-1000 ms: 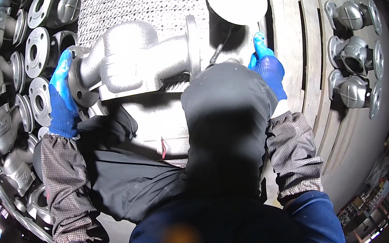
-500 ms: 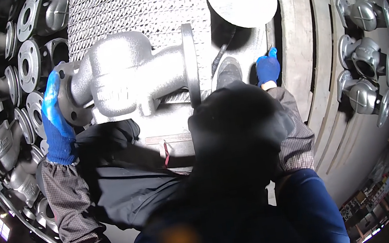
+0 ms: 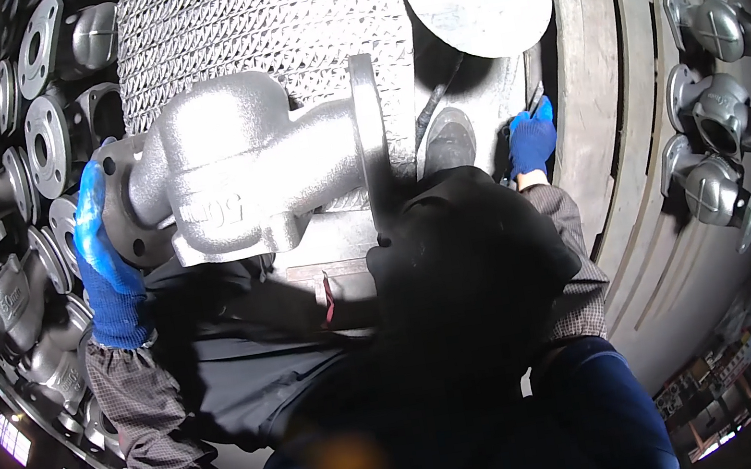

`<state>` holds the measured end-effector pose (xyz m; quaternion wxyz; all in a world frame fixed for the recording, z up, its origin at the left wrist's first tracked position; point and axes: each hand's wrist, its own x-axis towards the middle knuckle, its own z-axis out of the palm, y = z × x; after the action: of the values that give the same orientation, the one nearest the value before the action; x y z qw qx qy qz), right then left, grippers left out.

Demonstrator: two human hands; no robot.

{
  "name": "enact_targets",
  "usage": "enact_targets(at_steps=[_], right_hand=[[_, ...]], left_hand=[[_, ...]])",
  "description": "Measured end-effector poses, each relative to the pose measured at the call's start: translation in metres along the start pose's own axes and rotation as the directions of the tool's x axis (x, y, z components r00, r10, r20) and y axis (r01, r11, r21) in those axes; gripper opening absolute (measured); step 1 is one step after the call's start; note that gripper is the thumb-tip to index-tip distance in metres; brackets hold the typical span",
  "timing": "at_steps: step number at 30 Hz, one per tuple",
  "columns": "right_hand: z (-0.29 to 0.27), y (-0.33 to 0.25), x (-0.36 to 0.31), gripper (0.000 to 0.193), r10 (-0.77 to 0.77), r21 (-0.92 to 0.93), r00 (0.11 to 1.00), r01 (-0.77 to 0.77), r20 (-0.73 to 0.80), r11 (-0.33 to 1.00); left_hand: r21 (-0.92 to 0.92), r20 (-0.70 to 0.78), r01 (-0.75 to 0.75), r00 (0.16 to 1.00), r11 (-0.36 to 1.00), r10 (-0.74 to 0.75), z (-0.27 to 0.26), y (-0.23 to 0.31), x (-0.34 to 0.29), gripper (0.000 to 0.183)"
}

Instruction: The person picks up a metal valve component, uses a hand scraper to clean or deburr the edges and interior surfaces, and places it back onto a pallet with other similar valves.

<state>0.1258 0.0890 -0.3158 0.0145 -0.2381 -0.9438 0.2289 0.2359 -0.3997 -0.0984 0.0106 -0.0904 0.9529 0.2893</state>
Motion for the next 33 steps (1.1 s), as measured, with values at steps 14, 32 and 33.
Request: enact_targets(at_steps=[14, 32, 33], right_hand=[[0.011, 0.012, 0.003, 0.043, -0.076, -0.474, 0.926, 0.259, 0.370, 0.841], [0.019, 0.025, -0.011, 0.035, 0.025, -0.164, 0.998, -0.014, 0.066, 0.986], [0.017, 0.028, -0.015, 0.035, 0.088, -0.099, 0.987, -0.076, 0.134, 0.992]], left_hand=[[-0.032, 0.075, 0.012, 0.997, 0.999, -0.009, -0.013, 0.022, 0.009, 0.047], [0.053, -0.016, 0.022, 1.000, 0.998, -0.021, -0.004, 0.002, 0.000, 0.045], [0.050, -0.016, 0.020, 1.000, 0.999, -0.019, -0.004, 0.004, 0.001, 0.045]])
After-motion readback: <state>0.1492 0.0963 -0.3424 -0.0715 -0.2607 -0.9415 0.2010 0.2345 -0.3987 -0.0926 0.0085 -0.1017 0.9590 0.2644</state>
